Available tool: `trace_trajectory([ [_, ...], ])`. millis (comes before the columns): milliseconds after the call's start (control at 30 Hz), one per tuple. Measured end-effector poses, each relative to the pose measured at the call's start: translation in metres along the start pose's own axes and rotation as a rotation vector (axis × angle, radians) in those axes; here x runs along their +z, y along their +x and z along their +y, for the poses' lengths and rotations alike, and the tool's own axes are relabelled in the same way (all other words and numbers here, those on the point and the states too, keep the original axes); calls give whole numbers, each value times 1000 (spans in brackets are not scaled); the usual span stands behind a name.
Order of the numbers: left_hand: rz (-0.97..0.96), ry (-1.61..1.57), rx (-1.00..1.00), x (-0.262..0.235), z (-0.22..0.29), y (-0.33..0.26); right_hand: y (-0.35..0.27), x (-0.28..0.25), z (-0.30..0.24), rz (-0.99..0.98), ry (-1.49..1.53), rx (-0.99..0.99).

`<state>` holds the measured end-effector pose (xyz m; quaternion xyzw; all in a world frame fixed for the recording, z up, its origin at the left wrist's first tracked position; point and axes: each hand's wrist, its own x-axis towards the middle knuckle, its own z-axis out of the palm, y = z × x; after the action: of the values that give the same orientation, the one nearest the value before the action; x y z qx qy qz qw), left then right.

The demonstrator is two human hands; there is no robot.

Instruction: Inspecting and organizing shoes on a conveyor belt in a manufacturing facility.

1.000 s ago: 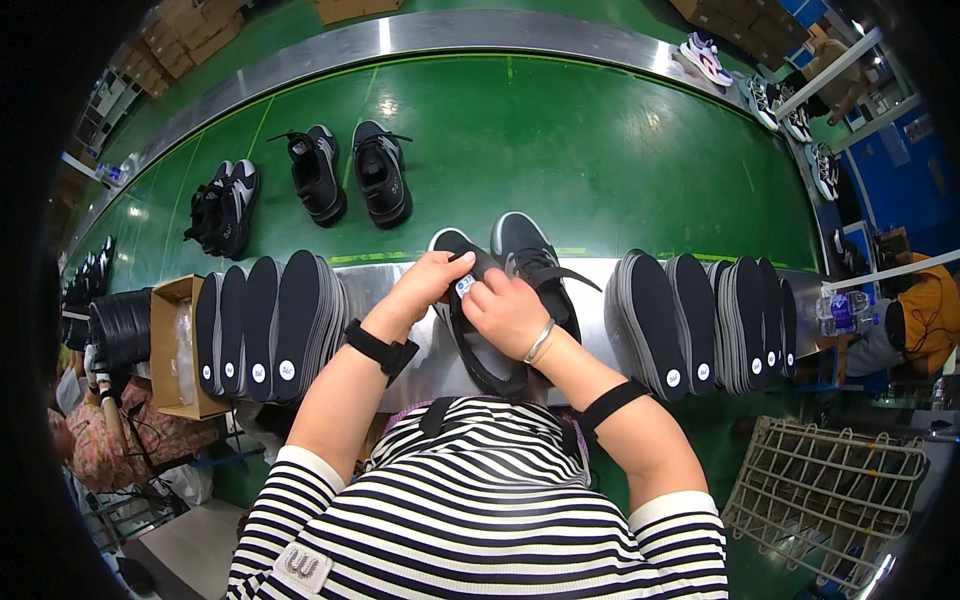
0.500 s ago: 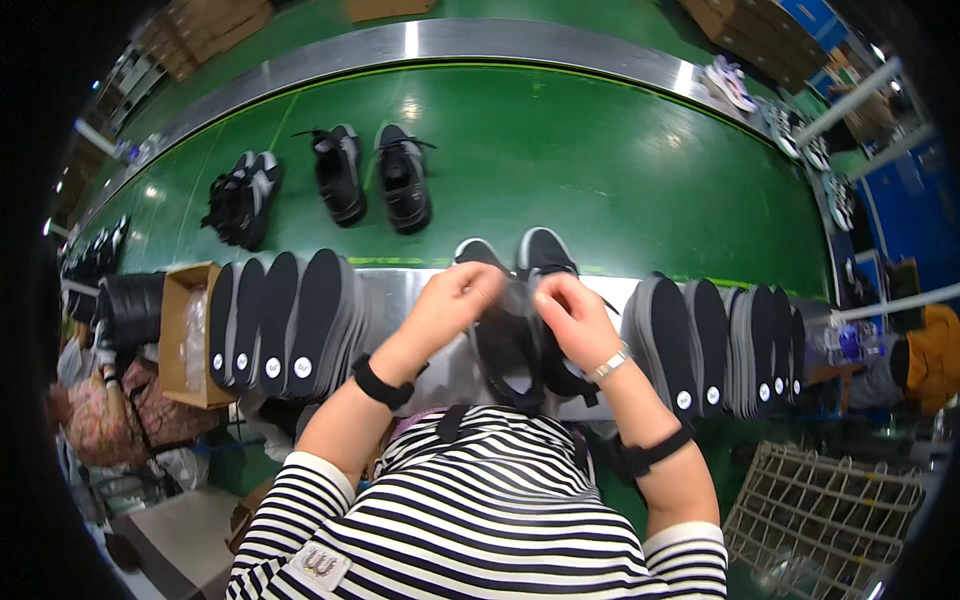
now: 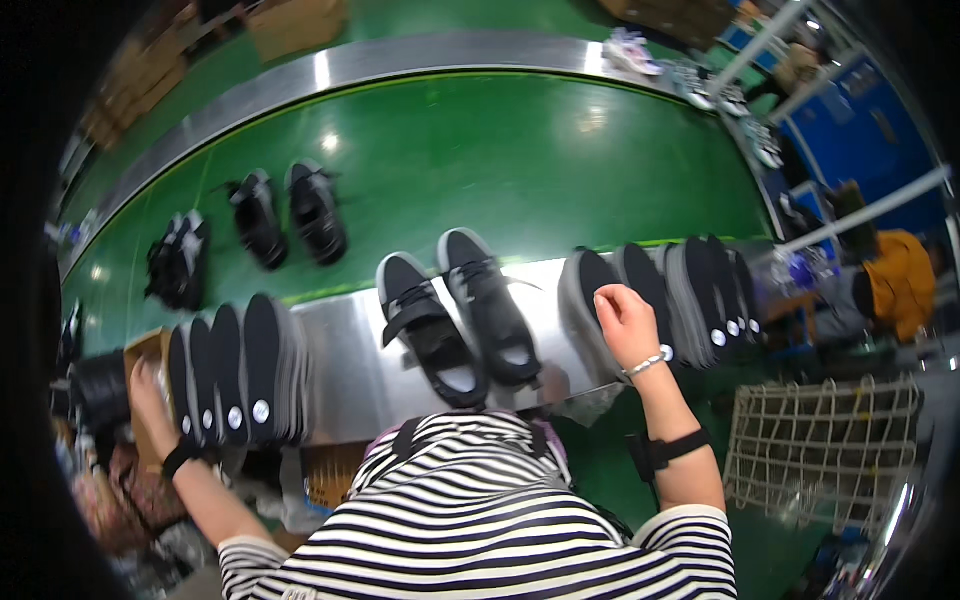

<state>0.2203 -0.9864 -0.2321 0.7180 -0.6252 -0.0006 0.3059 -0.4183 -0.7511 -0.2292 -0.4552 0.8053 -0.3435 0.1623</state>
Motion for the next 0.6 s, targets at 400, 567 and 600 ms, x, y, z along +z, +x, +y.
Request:
trace_trajectory([
  [400, -1029, -760, 238, 96, 258, -183, -8, 28, 61, -110, -823, 203],
  [567, -602, -372, 463, 116, 305, -217, -22, 14, 55, 128, -718, -25],
  [600, -519, -280, 497, 118, 305, -218, -24, 11, 50, 238, -714, -130],
])
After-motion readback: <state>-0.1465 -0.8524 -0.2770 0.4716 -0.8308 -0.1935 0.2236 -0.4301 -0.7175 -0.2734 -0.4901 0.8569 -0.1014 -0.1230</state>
